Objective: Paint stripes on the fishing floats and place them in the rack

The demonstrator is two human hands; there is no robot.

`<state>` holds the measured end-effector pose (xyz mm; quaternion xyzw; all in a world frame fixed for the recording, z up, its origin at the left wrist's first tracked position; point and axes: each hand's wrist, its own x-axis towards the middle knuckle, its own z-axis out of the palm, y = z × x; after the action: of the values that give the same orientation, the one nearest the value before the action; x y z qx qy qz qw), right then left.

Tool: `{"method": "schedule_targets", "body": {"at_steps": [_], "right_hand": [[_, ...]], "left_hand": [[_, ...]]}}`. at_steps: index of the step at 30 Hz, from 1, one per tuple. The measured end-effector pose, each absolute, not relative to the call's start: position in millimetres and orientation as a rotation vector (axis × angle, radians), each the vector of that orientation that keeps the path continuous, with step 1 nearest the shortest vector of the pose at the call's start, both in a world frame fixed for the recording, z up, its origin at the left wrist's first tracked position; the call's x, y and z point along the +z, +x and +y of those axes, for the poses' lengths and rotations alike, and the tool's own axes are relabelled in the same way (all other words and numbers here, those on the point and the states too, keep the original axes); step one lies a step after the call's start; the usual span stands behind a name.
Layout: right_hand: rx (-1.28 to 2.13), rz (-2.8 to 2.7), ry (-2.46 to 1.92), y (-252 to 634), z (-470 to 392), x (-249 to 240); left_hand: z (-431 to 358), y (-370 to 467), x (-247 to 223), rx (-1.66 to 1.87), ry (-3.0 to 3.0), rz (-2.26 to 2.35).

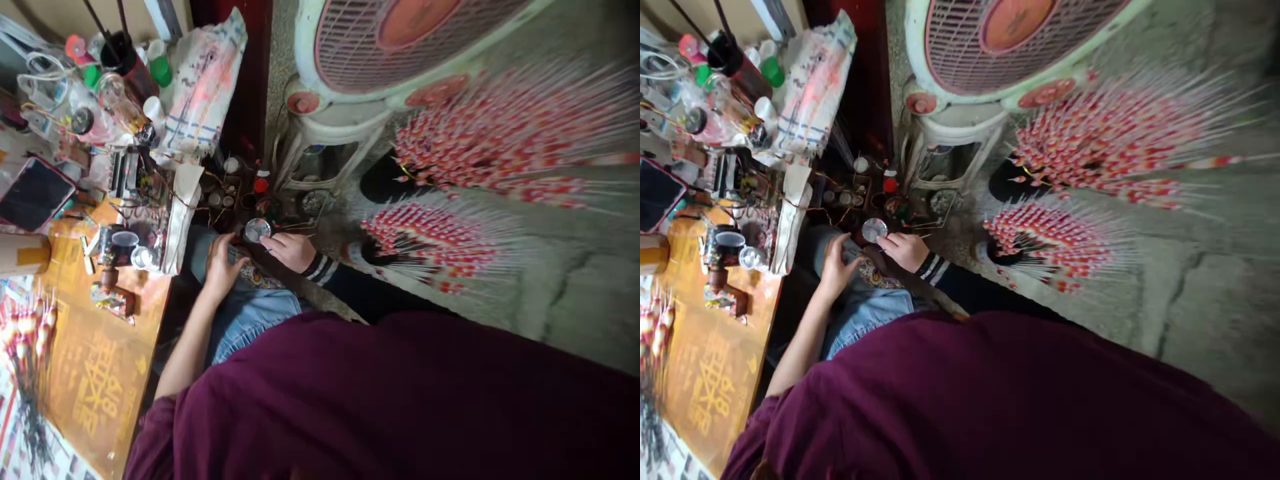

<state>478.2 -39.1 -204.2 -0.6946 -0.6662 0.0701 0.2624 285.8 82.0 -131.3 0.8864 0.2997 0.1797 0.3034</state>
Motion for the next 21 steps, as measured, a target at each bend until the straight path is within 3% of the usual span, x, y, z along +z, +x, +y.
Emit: {"method": "schedule_targets", "body": {"at_steps": [4, 11, 16, 21], "right_hand": [[-0.187, -1.933, -1.57, 476.1, -59.6, -167.7], [-0.13, -1.915, -1.381, 480.7, -62.1, -108.8], [-0.313, -1.155, -1.323, 502.3, -60.4, -61.5], [-0.06, -0.654, -0.949, 524.5, -49.7, -34.9]], "left_hand": [[80.4, 301.6, -115.1, 0.553, 2.427, 0.524], [74.4, 301.8, -91.3, 0.675, 2.311, 0.473], [77.1, 311.6, -75.1, 0.842, 2.36, 0.454], [81.4, 327.2, -62.9, 0.917, 2.516, 0.4]]}}
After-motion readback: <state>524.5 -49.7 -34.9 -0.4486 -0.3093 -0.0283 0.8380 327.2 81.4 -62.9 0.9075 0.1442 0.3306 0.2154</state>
